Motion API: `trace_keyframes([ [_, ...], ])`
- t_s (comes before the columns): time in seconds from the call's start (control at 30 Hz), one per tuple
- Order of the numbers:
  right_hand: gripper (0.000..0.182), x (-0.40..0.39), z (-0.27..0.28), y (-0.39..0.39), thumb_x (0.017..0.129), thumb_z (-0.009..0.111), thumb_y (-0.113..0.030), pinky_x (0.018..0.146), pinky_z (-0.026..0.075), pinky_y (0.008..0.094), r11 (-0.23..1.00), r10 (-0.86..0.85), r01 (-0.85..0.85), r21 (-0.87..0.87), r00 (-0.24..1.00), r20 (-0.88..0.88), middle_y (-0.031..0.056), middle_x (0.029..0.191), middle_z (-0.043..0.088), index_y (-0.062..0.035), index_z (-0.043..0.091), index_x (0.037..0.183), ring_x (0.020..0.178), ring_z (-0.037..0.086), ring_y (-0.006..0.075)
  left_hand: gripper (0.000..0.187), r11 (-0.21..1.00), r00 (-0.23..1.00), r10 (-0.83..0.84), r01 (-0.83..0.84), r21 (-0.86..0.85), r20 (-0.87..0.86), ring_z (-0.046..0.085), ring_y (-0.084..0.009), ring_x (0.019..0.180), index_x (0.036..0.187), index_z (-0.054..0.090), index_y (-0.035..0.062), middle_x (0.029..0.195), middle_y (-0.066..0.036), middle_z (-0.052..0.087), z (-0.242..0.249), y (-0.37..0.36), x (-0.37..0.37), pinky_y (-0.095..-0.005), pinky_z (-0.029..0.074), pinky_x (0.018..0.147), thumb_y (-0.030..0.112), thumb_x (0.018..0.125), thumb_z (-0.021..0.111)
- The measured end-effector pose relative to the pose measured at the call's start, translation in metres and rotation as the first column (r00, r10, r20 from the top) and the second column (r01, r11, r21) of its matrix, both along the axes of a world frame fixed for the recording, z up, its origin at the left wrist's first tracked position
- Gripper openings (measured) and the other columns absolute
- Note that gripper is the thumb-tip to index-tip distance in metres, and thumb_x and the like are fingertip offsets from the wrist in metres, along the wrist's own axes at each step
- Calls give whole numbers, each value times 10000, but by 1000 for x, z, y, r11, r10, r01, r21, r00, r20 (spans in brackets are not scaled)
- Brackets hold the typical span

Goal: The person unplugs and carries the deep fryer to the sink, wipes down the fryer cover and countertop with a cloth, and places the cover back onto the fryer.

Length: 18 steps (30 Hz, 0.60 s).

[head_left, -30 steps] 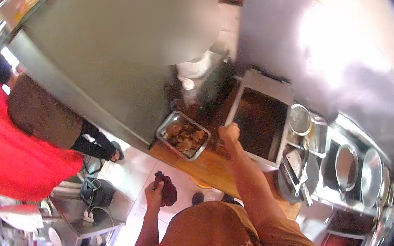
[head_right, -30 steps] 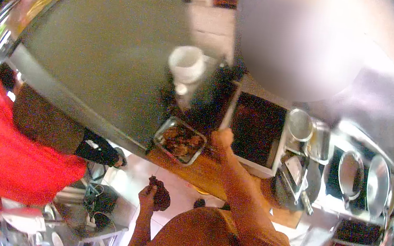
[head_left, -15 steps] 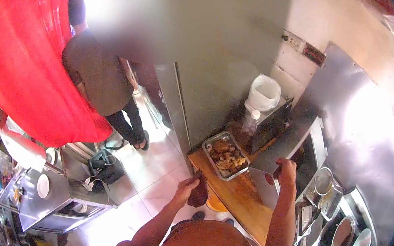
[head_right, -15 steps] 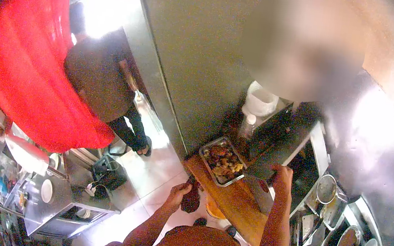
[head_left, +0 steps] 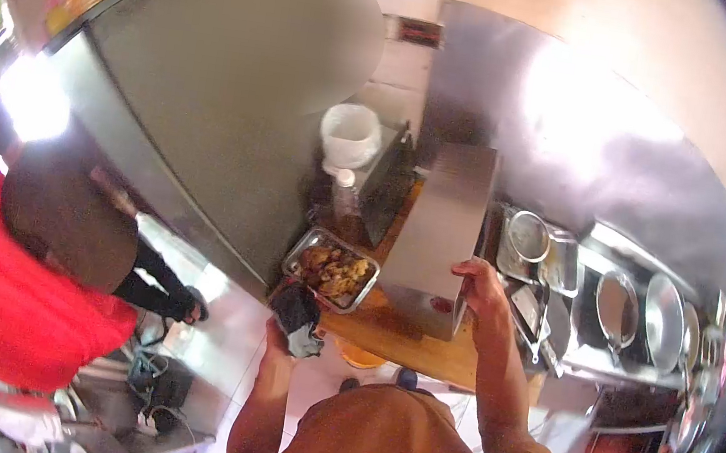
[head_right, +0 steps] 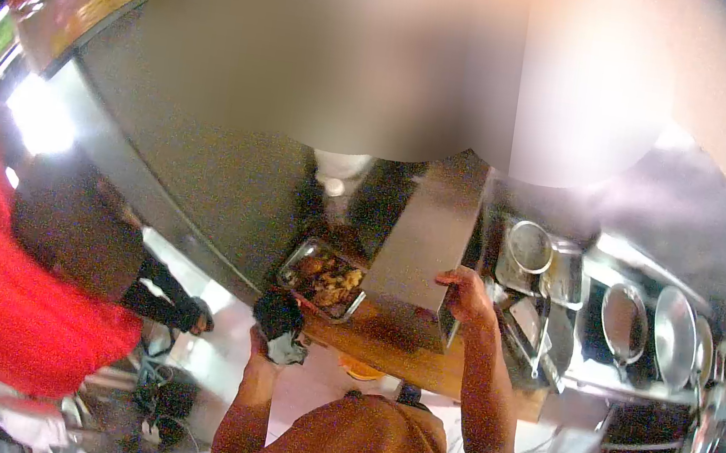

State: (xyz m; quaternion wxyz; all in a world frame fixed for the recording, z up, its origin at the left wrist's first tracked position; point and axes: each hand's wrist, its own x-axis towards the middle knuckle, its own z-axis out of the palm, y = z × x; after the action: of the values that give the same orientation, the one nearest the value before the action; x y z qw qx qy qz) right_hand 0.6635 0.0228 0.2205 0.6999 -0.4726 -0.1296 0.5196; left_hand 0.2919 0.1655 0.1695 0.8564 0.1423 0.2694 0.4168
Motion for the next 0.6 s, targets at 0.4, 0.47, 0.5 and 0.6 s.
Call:
trace_keyframes([
  [0.4,301,-18,11,-67,811,676,-125,799,577,436,990,-142,141,-25,988,-58,123,941,709,14,662,1078,836,699,260,467,849,935,-326,356,391,-143,626,-228,959,1222,625,80,1022,-72,651,26,26,115,-394,493,903,470,997,499],
  [0.47,294,-15,7,-72,850,671,-165,795,566,418,987,-143,143,-78,990,3,118,931,710,18,668,1079,838,694,248,457,849,909,-369,414,328,-192,621,-217,927,1166,642,62,960,-69,649,49,13,148,-378,480,887,469,1029,485],
  [0.5,295,-18,14,-72,870,668,-188,796,558,406,980,-134,144,-141,988,72,117,930,711,21,672,1079,846,690,239,438,781,881,-254,430,453,-398,616,-226,935,1146,647,54,968,-75,645,63,4,171,-384,476,877,452,1035,500],
  [0.6,390,-16,-4,-74,937,682,-279,834,529,362,952,-106,202,-232,922,372,142,995,722,57,667,1136,902,675,223,359,403,879,141,370,837,-456,584,-295,992,1124,641,19,1061,-125,620,78,-25,227,-428,448,877,359,1024,584],
])
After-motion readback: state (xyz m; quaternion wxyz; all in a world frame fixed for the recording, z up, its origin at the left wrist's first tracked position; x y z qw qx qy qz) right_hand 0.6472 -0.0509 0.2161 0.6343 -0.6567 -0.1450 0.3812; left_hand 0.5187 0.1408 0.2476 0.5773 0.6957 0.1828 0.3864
